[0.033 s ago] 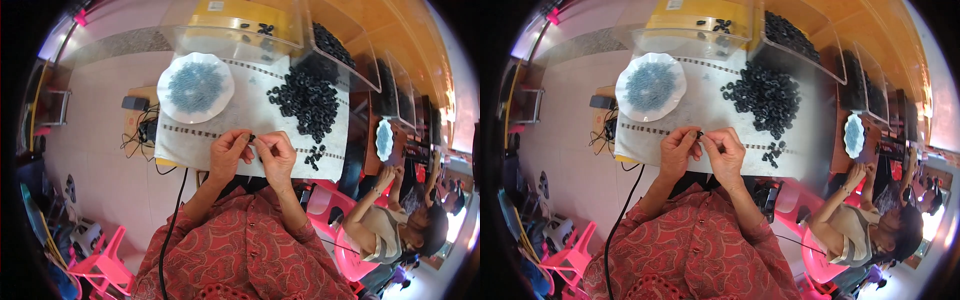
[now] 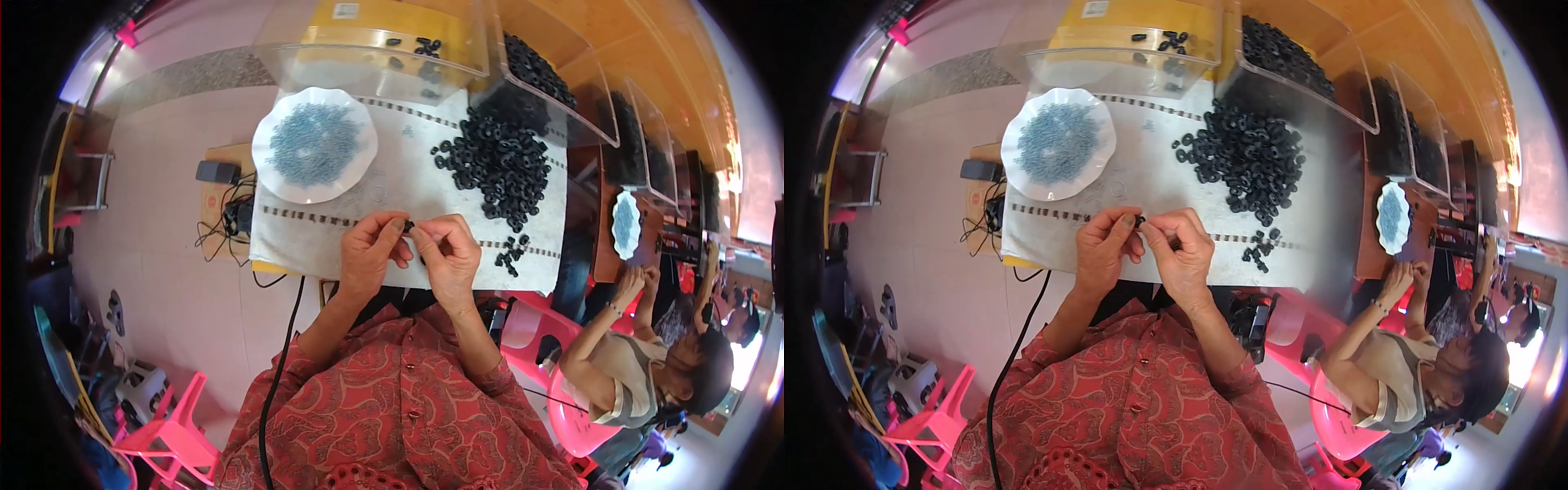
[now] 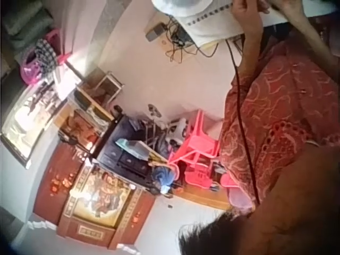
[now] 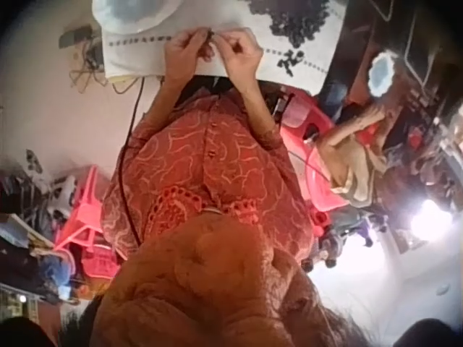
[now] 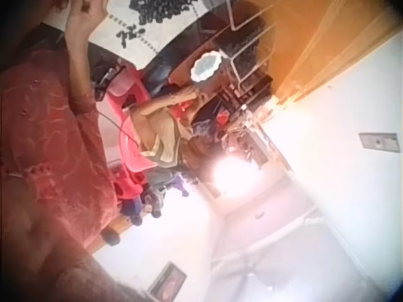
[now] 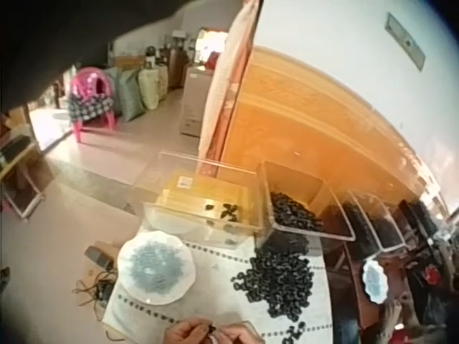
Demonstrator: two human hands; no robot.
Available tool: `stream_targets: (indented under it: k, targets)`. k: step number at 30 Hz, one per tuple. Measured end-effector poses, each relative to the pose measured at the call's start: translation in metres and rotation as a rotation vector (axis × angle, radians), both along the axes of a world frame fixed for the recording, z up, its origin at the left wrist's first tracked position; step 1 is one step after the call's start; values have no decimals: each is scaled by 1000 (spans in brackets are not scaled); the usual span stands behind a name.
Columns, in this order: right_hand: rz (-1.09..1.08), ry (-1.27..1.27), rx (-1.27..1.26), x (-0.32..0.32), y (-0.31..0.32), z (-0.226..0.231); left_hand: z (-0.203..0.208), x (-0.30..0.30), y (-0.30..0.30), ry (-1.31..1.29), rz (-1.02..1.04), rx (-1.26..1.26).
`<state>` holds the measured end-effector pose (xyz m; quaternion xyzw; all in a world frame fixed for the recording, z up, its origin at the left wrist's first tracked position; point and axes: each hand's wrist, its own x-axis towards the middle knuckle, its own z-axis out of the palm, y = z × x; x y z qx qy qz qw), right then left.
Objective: Manually assembling small black parts by inserting tiny silver pins or beads into them.
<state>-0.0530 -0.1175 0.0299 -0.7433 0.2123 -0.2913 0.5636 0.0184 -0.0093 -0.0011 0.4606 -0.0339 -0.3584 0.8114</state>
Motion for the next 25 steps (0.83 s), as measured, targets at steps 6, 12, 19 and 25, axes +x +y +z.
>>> stream_targets:
  k: [6, 12, 19, 25]
  targets:
    - [-39, 63, -115, -14, 2, 5, 6, -7, -12, -93, -6, 43]
    - [-55, 125, -267, -31, -9, 14, 7, -11, -16, -78, -66, 41]
    - [-462, 485, -645, -79, -74, -2, 7, -9, -23, 95, -120, -73]
    - [-508, 840, -605, -87, -86, -2, 2, -8, -22, 61, -136, -62]
